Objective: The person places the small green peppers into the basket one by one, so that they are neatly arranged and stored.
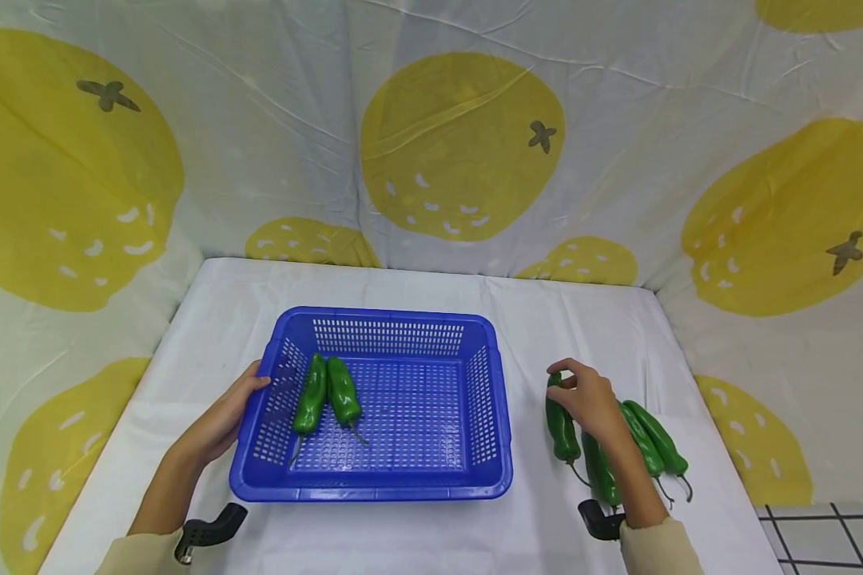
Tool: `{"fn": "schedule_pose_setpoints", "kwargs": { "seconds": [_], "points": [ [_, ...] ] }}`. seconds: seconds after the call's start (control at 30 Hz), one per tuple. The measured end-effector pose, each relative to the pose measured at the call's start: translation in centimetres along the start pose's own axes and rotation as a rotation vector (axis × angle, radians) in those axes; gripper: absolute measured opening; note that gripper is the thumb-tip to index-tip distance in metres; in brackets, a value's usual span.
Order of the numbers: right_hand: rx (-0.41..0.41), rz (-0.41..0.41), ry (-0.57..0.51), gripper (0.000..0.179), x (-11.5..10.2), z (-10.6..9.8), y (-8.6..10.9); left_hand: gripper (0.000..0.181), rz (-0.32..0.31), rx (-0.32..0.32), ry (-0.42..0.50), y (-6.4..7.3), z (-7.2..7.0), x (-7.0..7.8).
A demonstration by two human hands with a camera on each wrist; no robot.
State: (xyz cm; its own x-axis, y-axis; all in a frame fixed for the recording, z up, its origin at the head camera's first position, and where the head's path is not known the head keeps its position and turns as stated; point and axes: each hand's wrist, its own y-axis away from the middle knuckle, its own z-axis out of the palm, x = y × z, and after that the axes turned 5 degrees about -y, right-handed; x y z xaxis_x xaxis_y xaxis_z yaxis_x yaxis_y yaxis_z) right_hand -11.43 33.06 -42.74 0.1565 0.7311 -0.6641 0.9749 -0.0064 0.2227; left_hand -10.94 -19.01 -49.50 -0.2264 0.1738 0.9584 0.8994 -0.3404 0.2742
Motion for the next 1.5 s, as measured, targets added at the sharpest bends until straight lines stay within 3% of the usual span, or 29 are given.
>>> {"fn": "schedule_pose_setpoints", "kwargs": {
  "seconds": [0.3,0.73,1.5],
  "points": [
    [-0.017,-0.001,-0.097,0.036,-2.0,-0.1,-1.0,0.056,-0.001,0.0,0.006,-0.1,0.1,0.0],
    [-0.034,-0.099,-0.097,0.036,-6.1,-0.1,-2.2,0.056,-0.006,0.007,0.005,-0.1,0.1,0.1],
    [-0.139,-0.212,-0.144,0.036,-12.5,4.6,-4.9,0.056,-0.009,0.006,0.005,-0.1,0.1,0.1]
  ]
}}
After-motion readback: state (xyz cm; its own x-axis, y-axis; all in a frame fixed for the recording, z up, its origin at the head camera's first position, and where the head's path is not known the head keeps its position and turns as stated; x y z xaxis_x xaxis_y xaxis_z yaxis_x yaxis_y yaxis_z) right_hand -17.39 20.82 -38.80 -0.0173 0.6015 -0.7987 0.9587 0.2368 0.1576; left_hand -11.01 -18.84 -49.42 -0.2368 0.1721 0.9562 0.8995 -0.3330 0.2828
